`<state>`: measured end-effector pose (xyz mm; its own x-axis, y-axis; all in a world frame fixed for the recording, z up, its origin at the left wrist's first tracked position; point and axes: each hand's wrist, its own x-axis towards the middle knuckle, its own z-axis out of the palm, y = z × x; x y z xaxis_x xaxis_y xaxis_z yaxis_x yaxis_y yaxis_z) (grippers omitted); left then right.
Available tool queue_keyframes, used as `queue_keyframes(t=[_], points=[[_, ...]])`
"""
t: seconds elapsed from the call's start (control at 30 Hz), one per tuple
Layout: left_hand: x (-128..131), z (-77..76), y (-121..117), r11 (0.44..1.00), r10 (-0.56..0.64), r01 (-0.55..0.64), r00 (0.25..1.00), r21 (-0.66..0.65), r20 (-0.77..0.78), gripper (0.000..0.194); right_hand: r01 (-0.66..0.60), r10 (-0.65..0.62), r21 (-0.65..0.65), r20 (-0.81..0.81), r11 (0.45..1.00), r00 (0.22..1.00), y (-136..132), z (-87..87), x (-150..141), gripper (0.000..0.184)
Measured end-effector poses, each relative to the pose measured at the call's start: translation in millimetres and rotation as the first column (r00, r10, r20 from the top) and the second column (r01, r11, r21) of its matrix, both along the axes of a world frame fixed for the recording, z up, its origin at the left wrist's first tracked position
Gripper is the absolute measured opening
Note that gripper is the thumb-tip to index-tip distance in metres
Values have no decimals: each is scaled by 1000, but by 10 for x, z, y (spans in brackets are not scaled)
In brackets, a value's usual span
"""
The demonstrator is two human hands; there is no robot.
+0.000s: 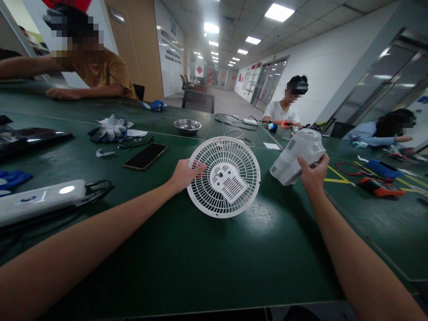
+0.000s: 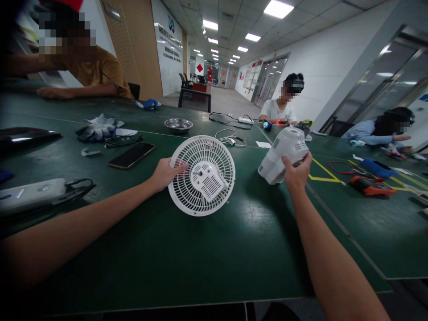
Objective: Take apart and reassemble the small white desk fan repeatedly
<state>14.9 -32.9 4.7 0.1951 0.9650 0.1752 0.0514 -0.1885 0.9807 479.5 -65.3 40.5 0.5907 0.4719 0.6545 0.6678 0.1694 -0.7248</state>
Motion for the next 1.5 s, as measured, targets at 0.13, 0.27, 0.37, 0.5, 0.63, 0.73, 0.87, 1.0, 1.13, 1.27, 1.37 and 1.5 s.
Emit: queue_keyframes(t=[0.13, 0.27, 0.37, 0.5, 0.63, 0.73, 0.87, 1.0, 1.13, 1.27, 1.37, 1.5], points=[[4, -20, 16, 1000, 21, -21, 1000, 13, -7, 19, -50, 49, 40, 42, 998, 998, 19, 2, 44, 84], [9, -57, 43, 1000, 15, -15, 1000, 25, -1, 19, -82, 79, 56, 49, 995, 996, 46, -11, 65, 85], [10, -73, 53, 1000, 15, -15, 1000, 20, 11, 18, -106, 97, 94, 95, 990, 991, 44, -26, 54, 91], [0, -72, 48, 999, -16, 15, 1000, 40, 18, 18, -82, 40, 166, 241, 983, 970, -9, 16, 3, 83], [-9, -61, 40, 1000, -9, 9, 1000, 29, 12, 18, -39, -59, 278, 335, 960, 940, -93, 103, -215, 82], [-6, -58, 43, 999, -3, 3, 1000, 35, 9, 19, -93, 51, 163, 250, 982, 967, -116, 60, -545, 82], [3, -49, 36, 999, 13, -14, 1000, 51, 11, 20, -237, 257, -212, 72, 948, 964, -78, -171, -1012, 75], [8, -22, 3, 997, 33, -31, 999, 69, -14, 22, -234, 267, -426, 18, 874, 964, -12, -369, -1221, 81], [1, -12, -9, 988, 85, -78, 995, 137, -46, 20, -213, 290, -556, 54, 804, 955, 23, -406, -1217, 90], [-3, -4, -6, 958, 191, -179, 981, 225, -35, 20, -146, 289, -527, 201, 837, 936, -57, -313, -1274, 85], [5, 28, -37, 900, 326, -303, 945, 312, -23, 25, -375, 442, -349, 134, 859, 887, -201, -217, -1466, 69], [19, 90, -116, 806, 442, -404, 897, 432, 13, 28, -850, 753, -174, -400, 498, 523, -424, -176, -1862, 61]])
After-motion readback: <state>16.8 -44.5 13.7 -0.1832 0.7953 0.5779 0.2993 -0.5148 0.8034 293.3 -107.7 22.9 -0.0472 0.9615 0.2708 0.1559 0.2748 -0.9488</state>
